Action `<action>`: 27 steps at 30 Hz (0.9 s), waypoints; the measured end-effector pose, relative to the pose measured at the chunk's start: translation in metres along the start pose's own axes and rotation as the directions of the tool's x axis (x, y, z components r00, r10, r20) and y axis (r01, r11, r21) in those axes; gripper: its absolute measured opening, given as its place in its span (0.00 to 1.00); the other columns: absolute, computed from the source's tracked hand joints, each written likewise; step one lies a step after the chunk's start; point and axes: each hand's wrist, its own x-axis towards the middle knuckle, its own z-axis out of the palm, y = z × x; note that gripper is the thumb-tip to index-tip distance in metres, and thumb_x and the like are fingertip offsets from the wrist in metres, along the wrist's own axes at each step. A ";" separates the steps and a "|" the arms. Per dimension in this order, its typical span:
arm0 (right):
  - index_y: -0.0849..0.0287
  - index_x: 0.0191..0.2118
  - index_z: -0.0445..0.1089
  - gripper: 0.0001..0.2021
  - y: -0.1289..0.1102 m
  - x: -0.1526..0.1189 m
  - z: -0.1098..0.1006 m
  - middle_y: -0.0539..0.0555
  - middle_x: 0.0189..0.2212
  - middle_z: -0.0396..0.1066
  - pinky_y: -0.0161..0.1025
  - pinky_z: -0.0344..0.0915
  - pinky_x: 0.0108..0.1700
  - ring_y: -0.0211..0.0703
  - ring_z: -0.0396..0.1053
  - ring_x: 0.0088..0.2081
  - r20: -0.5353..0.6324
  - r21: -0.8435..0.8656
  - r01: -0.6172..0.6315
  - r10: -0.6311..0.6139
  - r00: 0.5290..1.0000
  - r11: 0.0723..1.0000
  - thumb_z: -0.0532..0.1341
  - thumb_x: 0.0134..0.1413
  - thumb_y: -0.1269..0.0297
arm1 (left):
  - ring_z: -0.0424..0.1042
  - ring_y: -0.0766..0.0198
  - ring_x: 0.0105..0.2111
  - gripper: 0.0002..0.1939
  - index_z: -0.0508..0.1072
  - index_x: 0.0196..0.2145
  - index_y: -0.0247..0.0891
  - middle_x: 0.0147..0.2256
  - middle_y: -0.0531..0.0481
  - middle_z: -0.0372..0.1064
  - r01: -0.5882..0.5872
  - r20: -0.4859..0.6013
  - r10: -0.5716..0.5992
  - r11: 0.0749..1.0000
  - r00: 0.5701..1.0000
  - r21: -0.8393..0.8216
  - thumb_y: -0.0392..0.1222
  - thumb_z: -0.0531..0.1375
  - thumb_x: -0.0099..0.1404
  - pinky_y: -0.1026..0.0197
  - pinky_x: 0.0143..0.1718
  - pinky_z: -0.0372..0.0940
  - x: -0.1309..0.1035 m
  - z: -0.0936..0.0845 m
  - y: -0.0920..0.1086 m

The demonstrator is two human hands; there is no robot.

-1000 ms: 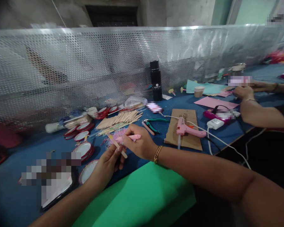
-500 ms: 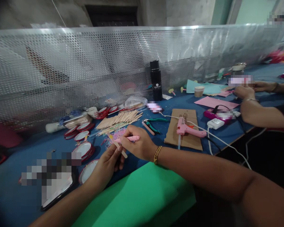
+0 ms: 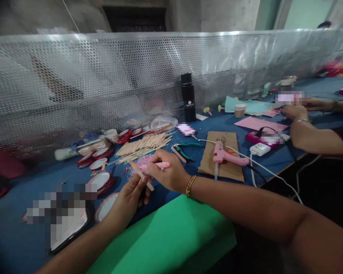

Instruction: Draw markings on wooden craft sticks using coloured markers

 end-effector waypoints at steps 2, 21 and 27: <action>0.57 0.25 0.62 0.08 -0.001 0.000 0.000 0.47 0.22 0.65 0.35 0.59 0.31 0.37 0.62 0.27 0.017 -0.004 0.021 -0.021 1.000 1.000 0.58 0.53 0.69 | 0.57 0.72 0.15 0.15 0.65 0.28 0.39 0.18 0.59 0.61 -0.010 0.002 0.010 1.000 1.000 0.005 0.52 0.53 0.67 0.69 0.16 0.52 0.000 0.000 -0.001; 0.57 0.25 0.62 0.07 0.001 -0.001 0.000 0.47 0.22 0.64 0.35 0.59 0.30 0.36 0.61 0.26 0.005 0.014 0.004 -0.004 1.000 1.000 0.58 0.53 0.69 | 0.59 0.72 0.15 0.16 0.65 0.29 0.40 0.19 0.59 0.62 0.015 -0.010 -0.015 1.000 1.000 -0.020 0.54 0.55 0.65 0.69 0.16 0.52 -0.001 0.000 0.001; 0.57 0.24 0.62 0.08 -0.001 0.000 0.000 0.47 0.22 0.65 0.35 0.59 0.31 0.37 0.62 0.26 0.017 -0.012 0.017 -0.017 1.000 1.000 0.57 0.53 0.70 | 0.58 0.72 0.15 0.15 0.65 0.28 0.39 0.18 0.59 0.62 0.013 -0.003 -0.013 1.000 1.000 -0.015 0.53 0.54 0.65 0.69 0.16 0.52 0.000 0.000 0.001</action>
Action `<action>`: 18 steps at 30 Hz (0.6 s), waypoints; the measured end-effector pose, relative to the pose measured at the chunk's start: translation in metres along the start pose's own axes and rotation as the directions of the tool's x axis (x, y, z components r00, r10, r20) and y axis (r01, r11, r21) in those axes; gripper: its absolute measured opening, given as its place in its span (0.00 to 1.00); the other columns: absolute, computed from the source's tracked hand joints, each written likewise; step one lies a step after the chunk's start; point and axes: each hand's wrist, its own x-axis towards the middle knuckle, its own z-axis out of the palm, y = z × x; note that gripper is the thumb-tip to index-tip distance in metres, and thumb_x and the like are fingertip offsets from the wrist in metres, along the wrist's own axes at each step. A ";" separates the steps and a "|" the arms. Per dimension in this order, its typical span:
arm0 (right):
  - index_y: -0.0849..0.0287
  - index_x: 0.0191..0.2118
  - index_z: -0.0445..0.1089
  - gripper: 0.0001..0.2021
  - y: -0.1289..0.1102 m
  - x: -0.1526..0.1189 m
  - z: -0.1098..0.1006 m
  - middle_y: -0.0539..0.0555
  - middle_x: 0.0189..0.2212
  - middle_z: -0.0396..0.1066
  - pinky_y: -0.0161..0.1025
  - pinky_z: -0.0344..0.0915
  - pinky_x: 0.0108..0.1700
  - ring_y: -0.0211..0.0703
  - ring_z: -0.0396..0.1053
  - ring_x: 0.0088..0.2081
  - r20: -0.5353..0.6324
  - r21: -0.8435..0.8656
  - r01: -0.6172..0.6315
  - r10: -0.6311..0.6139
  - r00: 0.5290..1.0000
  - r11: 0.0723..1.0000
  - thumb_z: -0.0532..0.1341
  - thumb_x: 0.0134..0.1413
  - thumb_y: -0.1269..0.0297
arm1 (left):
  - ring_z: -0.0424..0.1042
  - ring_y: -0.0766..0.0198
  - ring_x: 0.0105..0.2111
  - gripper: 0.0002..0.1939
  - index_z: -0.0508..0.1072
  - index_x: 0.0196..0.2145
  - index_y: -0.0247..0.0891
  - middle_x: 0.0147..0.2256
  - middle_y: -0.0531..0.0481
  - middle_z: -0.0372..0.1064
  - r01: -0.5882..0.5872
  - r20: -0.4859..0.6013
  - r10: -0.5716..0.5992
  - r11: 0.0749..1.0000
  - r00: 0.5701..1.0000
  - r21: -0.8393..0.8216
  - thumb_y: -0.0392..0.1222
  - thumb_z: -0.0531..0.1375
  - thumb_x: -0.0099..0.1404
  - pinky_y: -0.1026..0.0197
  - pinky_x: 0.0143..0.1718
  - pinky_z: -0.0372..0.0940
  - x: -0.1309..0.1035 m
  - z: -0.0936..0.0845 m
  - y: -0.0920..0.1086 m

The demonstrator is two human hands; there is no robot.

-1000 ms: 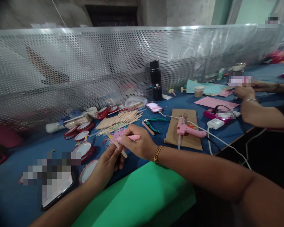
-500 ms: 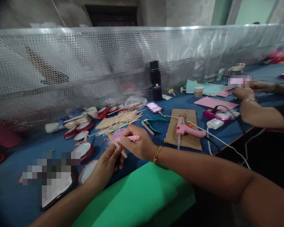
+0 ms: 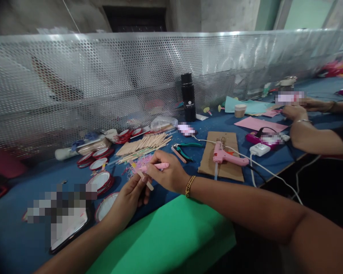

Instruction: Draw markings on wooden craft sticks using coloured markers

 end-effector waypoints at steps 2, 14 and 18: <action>0.57 0.25 0.61 0.07 0.000 0.000 0.000 0.46 0.21 0.64 0.35 0.59 0.31 0.36 0.61 0.26 -0.015 0.010 -0.018 0.018 1.000 1.000 0.58 0.52 0.70 | 0.58 0.72 0.15 0.15 0.65 0.29 0.39 0.18 0.59 0.62 -0.005 -0.001 0.005 1.000 1.000 0.000 0.52 0.55 0.66 0.69 0.16 0.52 0.000 0.000 0.000; 0.57 0.25 0.61 0.08 0.001 0.000 0.001 0.46 0.22 0.64 0.34 0.59 0.31 0.36 0.61 0.26 -0.021 0.025 -0.032 0.032 0.999 0.999 0.58 0.52 0.70 | 0.58 0.72 0.14 0.16 0.66 0.28 0.40 0.17 0.60 0.62 -0.006 -0.003 0.006 1.000 1.000 -0.009 0.54 0.55 0.65 0.69 0.16 0.52 0.000 0.000 -0.002; 0.57 0.24 0.62 0.08 0.000 0.000 0.002 0.47 0.22 0.65 0.35 0.59 0.32 0.37 0.62 0.28 0.001 -0.007 0.010 -0.010 1.000 1.000 0.58 0.53 0.69 | 0.57 0.73 0.14 0.16 0.65 0.28 0.39 0.17 0.59 0.61 -0.014 0.001 0.014 1.000 1.000 -0.012 0.54 0.55 0.65 0.69 0.16 0.51 0.000 0.000 -0.001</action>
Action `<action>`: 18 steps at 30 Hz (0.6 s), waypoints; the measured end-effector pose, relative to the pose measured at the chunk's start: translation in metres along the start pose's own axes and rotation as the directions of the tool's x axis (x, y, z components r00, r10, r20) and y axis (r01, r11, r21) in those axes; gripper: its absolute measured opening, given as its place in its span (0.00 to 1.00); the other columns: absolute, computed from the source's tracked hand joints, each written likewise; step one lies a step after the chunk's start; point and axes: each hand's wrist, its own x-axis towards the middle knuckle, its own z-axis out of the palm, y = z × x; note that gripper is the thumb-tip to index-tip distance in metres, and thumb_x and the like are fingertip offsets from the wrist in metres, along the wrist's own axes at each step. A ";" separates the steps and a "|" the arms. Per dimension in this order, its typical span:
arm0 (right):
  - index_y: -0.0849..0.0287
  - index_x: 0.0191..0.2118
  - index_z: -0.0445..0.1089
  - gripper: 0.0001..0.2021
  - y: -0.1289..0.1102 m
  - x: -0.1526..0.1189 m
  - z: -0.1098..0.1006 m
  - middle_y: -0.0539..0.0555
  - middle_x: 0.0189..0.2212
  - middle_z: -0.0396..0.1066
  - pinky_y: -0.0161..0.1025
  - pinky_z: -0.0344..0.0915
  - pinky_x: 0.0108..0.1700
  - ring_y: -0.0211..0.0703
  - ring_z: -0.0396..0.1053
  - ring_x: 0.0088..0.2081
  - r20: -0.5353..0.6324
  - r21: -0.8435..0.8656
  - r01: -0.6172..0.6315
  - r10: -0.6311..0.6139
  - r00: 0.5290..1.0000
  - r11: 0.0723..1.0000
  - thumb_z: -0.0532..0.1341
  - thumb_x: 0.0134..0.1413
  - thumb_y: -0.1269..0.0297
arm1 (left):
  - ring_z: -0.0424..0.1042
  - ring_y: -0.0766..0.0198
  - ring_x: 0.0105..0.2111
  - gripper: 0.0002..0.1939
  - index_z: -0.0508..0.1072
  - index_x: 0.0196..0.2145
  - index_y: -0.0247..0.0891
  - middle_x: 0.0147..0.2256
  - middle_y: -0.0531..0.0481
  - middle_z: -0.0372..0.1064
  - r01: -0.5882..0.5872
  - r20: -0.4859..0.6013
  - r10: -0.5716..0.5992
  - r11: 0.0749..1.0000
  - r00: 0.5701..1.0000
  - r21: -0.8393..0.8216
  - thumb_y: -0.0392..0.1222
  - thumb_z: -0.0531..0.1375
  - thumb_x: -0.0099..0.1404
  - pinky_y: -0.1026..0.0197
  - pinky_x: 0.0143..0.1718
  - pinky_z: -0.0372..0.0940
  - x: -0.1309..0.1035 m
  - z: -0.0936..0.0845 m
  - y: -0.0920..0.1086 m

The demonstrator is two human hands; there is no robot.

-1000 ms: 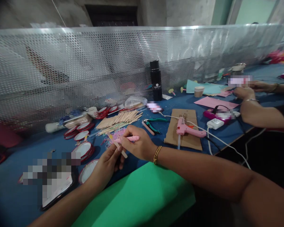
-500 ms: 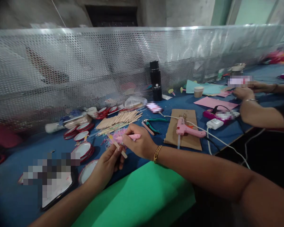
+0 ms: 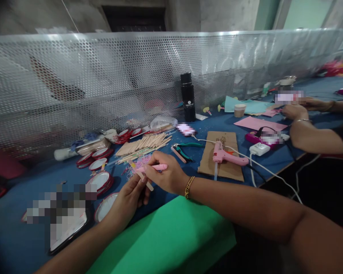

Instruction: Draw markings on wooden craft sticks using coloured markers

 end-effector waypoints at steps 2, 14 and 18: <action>0.57 0.24 0.62 0.08 0.001 0.000 0.000 0.47 0.22 0.65 0.35 0.59 0.31 0.37 0.62 0.27 -0.007 -0.004 -0.014 0.014 1.000 1.000 0.58 0.53 0.70 | 0.58 0.73 0.14 0.16 0.65 0.28 0.39 0.18 0.59 0.62 0.002 0.000 -0.002 1.000 1.000 -0.003 0.54 0.55 0.65 0.69 0.16 0.51 0.000 0.000 0.000; 0.57 0.25 0.62 0.07 0.001 0.000 0.000 0.47 0.22 0.64 0.35 0.59 0.31 0.36 0.61 0.27 -0.018 0.029 -0.028 0.028 0.999 0.999 0.58 0.53 0.70 | 0.57 0.73 0.14 0.14 0.64 0.28 0.39 0.18 0.60 0.61 -0.013 0.012 0.013 0.999 1.000 0.029 0.49 0.52 0.68 0.69 0.16 0.52 0.000 -0.001 -0.002; 0.57 0.25 0.62 0.07 0.001 0.000 -0.001 0.47 0.23 0.65 0.35 0.59 0.32 0.37 0.62 0.28 -0.018 0.031 -0.011 0.011 1.000 0.999 0.58 0.53 0.69 | 0.56 0.74 0.14 0.13 0.64 0.29 0.39 0.18 0.60 0.61 -0.017 0.020 0.017 0.999 1.000 0.035 0.49 0.52 0.68 0.69 0.16 0.51 0.000 -0.001 -0.002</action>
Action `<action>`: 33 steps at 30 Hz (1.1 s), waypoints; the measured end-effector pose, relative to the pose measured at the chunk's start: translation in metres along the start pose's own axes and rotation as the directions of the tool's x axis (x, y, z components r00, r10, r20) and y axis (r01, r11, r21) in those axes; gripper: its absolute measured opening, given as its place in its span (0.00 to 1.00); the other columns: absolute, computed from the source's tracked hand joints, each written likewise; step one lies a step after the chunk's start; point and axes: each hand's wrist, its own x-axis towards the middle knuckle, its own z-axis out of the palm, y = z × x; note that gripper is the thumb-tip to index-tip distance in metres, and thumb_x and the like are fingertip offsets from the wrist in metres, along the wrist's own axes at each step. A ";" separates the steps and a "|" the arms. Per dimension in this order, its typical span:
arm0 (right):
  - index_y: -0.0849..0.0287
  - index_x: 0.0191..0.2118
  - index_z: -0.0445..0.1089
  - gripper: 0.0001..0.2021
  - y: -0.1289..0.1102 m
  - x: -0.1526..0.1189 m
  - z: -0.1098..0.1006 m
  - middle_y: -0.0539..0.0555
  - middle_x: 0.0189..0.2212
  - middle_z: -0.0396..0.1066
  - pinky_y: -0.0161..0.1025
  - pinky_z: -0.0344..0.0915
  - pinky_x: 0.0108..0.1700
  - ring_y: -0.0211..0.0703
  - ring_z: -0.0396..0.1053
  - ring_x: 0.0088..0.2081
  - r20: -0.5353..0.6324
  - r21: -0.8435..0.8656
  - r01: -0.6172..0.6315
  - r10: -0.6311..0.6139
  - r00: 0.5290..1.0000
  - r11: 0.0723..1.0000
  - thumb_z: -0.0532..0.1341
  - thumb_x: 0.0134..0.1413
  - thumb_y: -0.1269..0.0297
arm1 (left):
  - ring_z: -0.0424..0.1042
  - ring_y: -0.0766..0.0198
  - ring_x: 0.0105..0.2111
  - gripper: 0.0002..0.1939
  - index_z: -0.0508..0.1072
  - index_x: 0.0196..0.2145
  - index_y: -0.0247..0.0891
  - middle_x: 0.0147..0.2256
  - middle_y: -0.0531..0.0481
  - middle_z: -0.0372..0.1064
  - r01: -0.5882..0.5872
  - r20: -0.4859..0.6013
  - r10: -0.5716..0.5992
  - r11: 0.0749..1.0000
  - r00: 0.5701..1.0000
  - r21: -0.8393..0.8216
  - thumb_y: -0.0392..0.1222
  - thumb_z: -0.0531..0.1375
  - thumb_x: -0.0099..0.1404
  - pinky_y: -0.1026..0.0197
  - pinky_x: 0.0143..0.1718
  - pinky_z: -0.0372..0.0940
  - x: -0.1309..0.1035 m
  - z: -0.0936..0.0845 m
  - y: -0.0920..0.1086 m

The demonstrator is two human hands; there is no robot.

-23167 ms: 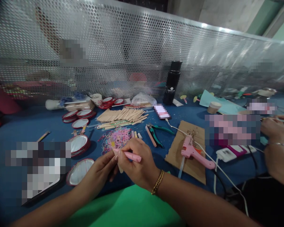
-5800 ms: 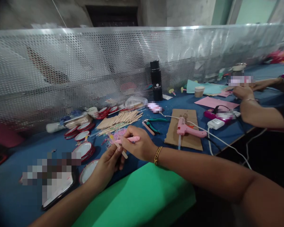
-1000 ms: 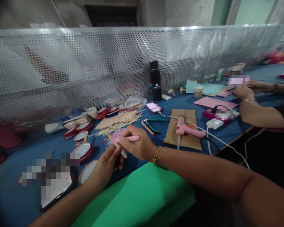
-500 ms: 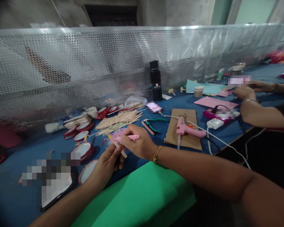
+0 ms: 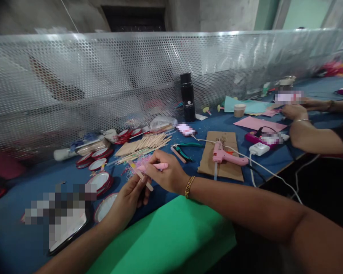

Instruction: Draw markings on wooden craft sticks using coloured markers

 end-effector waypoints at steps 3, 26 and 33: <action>0.57 0.25 0.63 0.07 0.000 0.000 0.000 0.48 0.24 0.66 0.35 0.60 0.32 0.37 0.63 0.29 0.017 -0.016 0.020 -0.020 1.000 1.000 0.58 0.54 0.68 | 0.57 0.74 0.14 0.13 0.64 0.29 0.39 0.19 0.60 0.61 0.001 0.001 -0.001 1.000 1.000 -0.002 0.49 0.52 0.68 0.69 0.16 0.51 0.001 0.001 0.001; 0.57 0.26 0.63 0.07 0.001 -0.001 0.001 0.47 0.23 0.66 0.34 0.60 0.32 0.36 0.62 0.28 0.001 -0.016 0.003 -0.003 1.000 1.000 0.58 0.53 0.69 | 0.58 0.73 0.15 0.13 0.64 0.30 0.39 0.19 0.60 0.61 -0.001 0.009 0.001 1.000 1.000 -0.004 0.50 0.52 0.68 0.69 0.16 0.52 0.002 -0.001 -0.003; 0.57 0.26 0.63 0.07 -0.001 -0.001 0.001 0.47 0.23 0.65 0.34 0.59 0.31 0.36 0.62 0.27 0.020 0.005 0.010 -0.010 1.000 1.000 0.58 0.54 0.69 | 0.57 0.74 0.14 0.14 0.64 0.29 0.39 0.19 0.60 0.60 0.001 0.013 -0.001 1.000 1.000 0.011 0.49 0.52 0.68 0.69 0.16 0.51 0.002 -0.001 -0.002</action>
